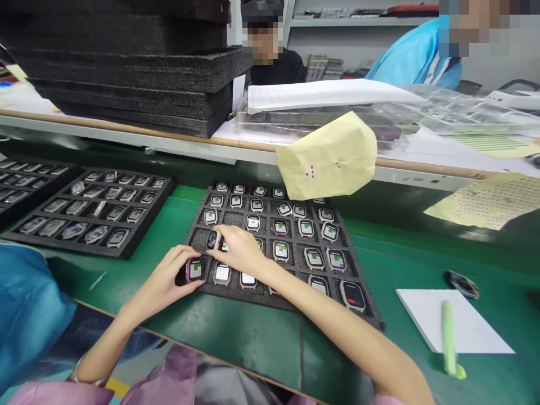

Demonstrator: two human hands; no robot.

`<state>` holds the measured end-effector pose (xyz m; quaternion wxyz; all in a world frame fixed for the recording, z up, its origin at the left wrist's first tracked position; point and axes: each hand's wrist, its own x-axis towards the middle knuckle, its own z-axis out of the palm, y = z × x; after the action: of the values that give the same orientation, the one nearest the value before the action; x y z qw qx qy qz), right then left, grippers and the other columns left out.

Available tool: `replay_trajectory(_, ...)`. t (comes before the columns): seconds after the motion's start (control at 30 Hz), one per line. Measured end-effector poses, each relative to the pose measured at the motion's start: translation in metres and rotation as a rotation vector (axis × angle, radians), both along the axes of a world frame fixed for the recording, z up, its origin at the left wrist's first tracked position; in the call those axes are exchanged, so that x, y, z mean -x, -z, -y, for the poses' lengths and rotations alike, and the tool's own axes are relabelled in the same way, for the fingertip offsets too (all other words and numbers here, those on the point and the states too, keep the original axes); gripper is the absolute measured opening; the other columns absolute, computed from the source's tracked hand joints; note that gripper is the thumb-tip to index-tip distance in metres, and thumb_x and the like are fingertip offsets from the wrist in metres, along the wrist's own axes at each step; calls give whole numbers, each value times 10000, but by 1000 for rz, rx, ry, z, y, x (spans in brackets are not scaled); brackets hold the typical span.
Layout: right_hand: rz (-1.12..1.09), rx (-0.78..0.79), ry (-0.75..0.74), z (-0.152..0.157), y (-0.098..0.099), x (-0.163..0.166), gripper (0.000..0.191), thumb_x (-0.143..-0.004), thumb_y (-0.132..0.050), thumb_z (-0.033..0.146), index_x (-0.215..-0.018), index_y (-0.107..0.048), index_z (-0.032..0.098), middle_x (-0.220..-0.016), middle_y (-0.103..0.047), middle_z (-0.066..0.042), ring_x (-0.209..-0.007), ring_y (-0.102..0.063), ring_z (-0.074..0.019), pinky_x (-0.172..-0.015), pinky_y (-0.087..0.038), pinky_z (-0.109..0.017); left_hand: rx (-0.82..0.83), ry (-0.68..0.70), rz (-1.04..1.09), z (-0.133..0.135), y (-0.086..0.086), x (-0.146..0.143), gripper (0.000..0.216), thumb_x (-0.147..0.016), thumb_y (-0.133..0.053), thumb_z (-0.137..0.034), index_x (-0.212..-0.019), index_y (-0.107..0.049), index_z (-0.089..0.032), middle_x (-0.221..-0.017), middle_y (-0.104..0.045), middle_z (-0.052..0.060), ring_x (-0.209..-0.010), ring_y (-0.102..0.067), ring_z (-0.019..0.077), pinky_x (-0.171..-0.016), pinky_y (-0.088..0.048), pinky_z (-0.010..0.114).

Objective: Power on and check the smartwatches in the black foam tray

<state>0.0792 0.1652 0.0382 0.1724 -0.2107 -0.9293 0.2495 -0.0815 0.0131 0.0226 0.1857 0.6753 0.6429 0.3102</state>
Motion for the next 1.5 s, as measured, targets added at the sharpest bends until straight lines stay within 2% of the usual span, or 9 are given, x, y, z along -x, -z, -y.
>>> replay_trajectory(0.23,138,-214,-10,3,6,32,481,-861,-684,382,-1195,-596,48,-1080,-543,-207,-1014,-489,-353,-861,-428,-498,2,-16,-133,-3,0,9,361,-820,-653,-300,-1150,-530,-219,-1131,-493,85,-1083,-456,285,-935,-419,459)
replay_trajectory(0.47,268,-248,-115,-2,-25,-46,133,-806,-736,233,-858,-670,130,-1027,-555,-128,-977,-504,-294,-868,-440,-425,30,92,-219,-12,-13,18,386,-813,-649,-304,-1169,-529,-213,-1115,-508,79,-1018,-470,274,-888,-422,422)
replay_trajectory(0.73,398,-306,-121,17,-17,-81,388,-750,-766,228,-1079,-630,76,-1249,-507,-219,-1077,-480,-382,-892,-425,-540,28,330,-574,-38,-31,-30,203,-824,-611,-229,-992,-570,-123,-1008,-559,105,-952,-497,282,-830,-430,406)
replay_trajectory(0.87,327,-177,-112,16,-12,-73,338,-710,-793,210,-985,-660,67,-1258,-509,-237,-1090,-490,-405,-899,-421,-569,118,312,-723,-48,-30,-46,226,-804,-647,-234,-954,-577,-81,-996,-587,149,-973,-528,322,-843,-446,434)
replay_trajectory(0.97,273,-98,-96,7,-14,-75,328,-699,-800,242,-957,-656,101,-1244,-531,-188,-1093,-527,-330,-924,-458,-458,138,312,-738,-52,-30,-45,274,-766,-705,-254,-927,-584,-69,-985,-593,170,-967,-536,349,-815,-461,451)
replay_trajectory(1.1,6,332,-61,-8,-30,-90,355,-737,-771,305,-1028,-637,153,-1134,-622,-104,-1035,-594,-245,-885,-491,-366,131,361,-709,-55,-24,-37,319,-735,-739,-274,-951,-578,-102,-1001,-589,138,-957,-550,321,-803,-480,425)
replay_trajectory(1.27,-463,962,117,-11,-45,-101,466,-701,-810,254,-1114,-611,165,-1058,-665,-85,-983,-653,-241,-870,-504,-371,58,283,-165,-55,-11,-31,301,-745,-707,-297,-985,-586,-163,-1042,-578,100,-972,-568,283,-838,-488,428)
replay_trajectory(1.4,-654,1027,231,1,-41,-97,524,-630,-832,146,-1106,-618,197,-1073,-610,-42,-762,-659,-153,-620,-546,-241,109,197,677,-56,-20,-38,318,-740,-718,-267,-1020,-593,-181,-1125,-584,106,-968,-609,234,-770,-532,333)
replay_trajectory(1.5,-665,962,316,11,-36,-94,511,-630,-806,100,-1075,-579,209,-943,-615,-14,-621,-596,-110,-418,-454,-159,150,125,1152,-60,-38,-47,348,-747,-734,-209,-1054,-574,-178,-1052,-655,98,-839,-645,173,-712,-535,267)
